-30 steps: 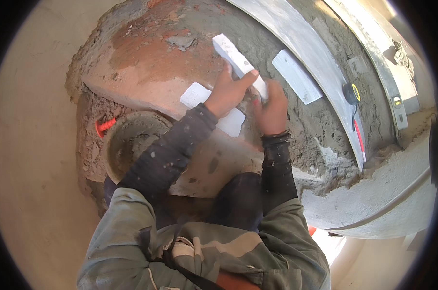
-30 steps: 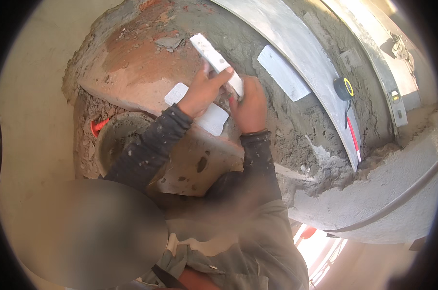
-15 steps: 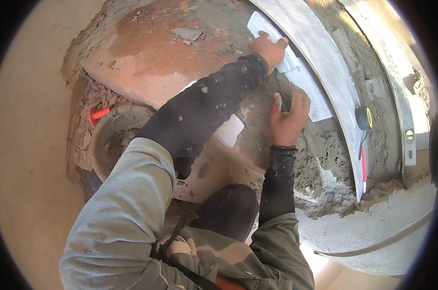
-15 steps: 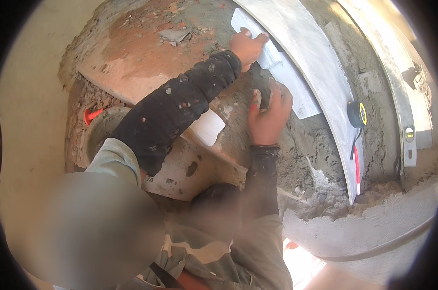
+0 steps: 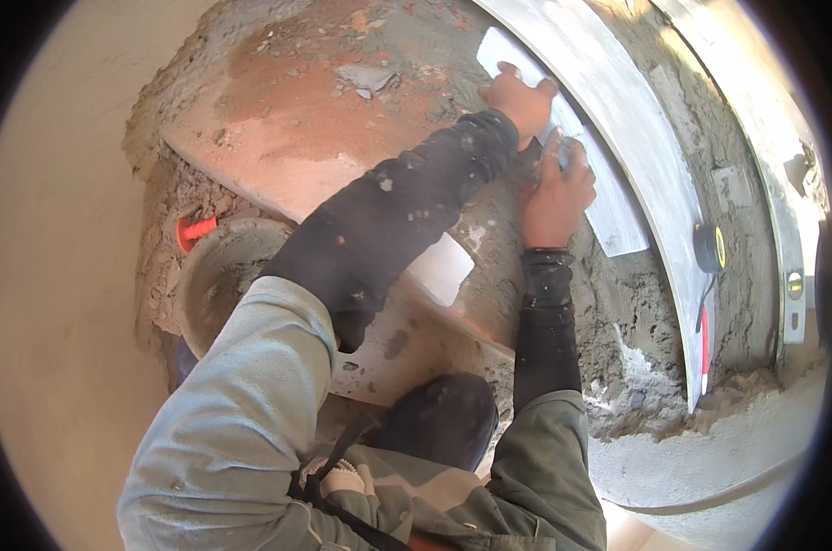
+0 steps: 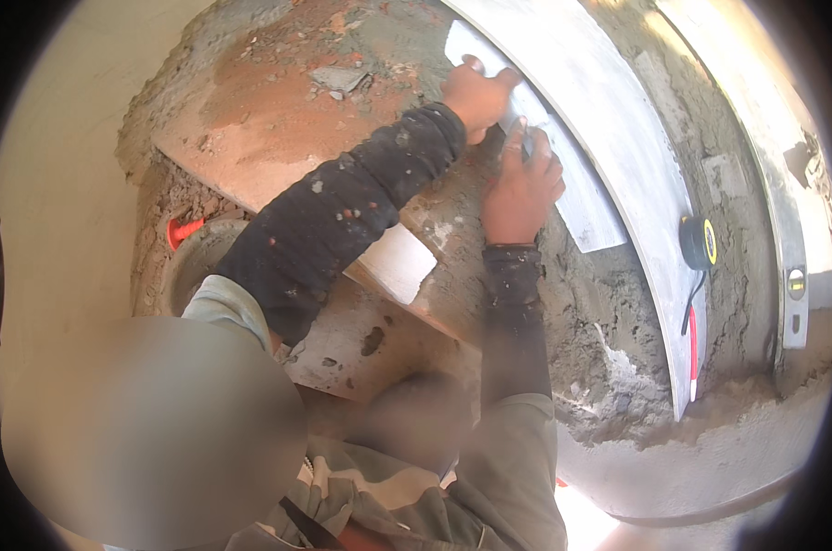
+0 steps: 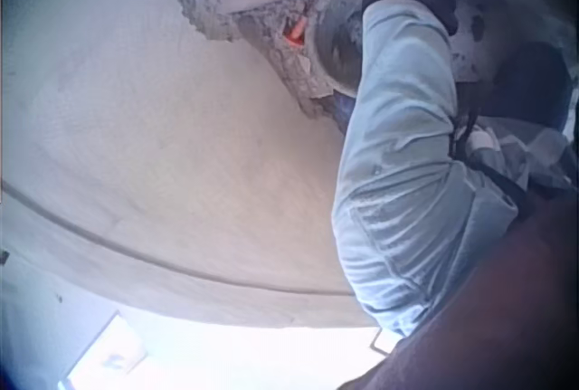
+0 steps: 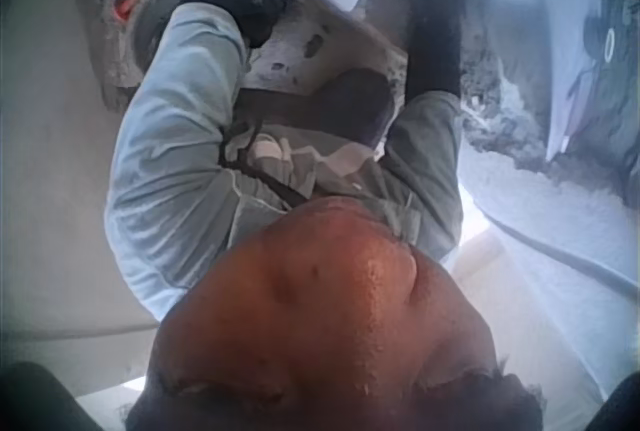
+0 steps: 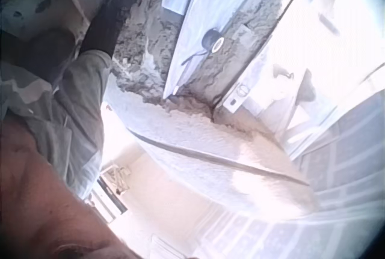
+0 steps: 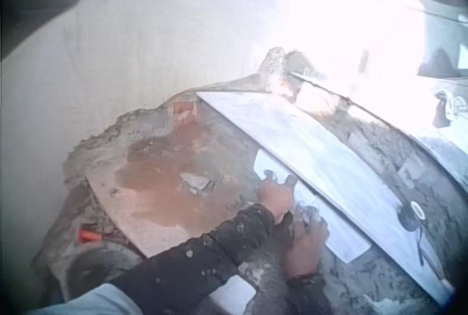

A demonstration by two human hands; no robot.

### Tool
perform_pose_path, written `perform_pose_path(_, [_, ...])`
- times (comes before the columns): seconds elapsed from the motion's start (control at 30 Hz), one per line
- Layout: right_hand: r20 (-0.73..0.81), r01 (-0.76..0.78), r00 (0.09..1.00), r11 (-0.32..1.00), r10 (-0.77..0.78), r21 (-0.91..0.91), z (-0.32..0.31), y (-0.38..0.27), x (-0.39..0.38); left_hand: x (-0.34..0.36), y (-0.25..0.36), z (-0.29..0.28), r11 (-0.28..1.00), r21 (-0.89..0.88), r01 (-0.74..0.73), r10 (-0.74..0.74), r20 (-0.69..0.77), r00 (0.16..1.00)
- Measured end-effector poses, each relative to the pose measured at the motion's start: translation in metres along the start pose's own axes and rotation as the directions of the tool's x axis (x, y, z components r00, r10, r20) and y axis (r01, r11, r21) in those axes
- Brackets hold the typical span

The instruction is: The person applies mortar and installs tiles onto a staircase using a trowel and by hand.

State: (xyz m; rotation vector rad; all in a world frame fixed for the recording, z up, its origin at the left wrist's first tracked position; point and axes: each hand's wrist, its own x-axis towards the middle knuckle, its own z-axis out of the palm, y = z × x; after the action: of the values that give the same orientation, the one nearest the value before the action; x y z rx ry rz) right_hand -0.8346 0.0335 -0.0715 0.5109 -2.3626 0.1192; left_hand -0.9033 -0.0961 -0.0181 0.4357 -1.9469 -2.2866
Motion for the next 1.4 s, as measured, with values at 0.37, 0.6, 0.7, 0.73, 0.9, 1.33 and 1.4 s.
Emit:
perform_pose_path(0.37, [-0.152, -0.028, 0.986, 0.965, 0.069, 0.262, -0.004, 0.004, 0.002, 0.034, -0.002, -0.010, 0.955, 0.297, -0.009, 0.039, -0.095, 0.995])
perform_pose_path(0.6, [-0.140, -0.060, 0.985, 0.962, 0.100, 0.265, -0.011, 0.002, 0.001, 0.027, 0.010, -0.007, 0.950, 0.309, 0.050, -0.011, -0.127, 0.992])
perform_pose_path(0.7, [-0.147, -0.039, 0.986, 0.961, 0.082, 0.274, -0.008, 0.002, -0.002, 0.041, -0.005, -0.016, 0.876, 0.468, -0.117, 0.141, -0.015, 0.990])
perform_pose_path(0.73, [-0.149, -0.030, 0.986, 0.954, 0.078, 0.298, -0.003, -0.002, -0.001, 0.052, -0.021, -0.026, 0.527, 0.823, -0.211, 0.341, 0.023, 0.940])
perform_pose_path(0.9, [-0.099, -0.107, 0.984, 0.934, 0.149, 0.340, -0.008, 0.007, 0.002, 0.028, -0.030, -0.012, 0.614, 0.641, -0.461, 0.457, 0.187, 0.869])
perform_pose_path(1.33, [-0.156, -0.092, 0.977, 0.948, 0.144, 0.304, -0.011, 0.000, 0.007, 0.023, -0.032, -0.003, 0.510, 0.712, -0.483, 0.533, 0.179, 0.827])
perform_pose_path(1.4, [-0.226, -0.043, 0.969, 0.966, 0.103, 0.255, -0.009, 0.003, 0.004, 0.033, -0.025, -0.013, 0.476, 0.735, -0.483, 0.528, 0.200, 0.825])
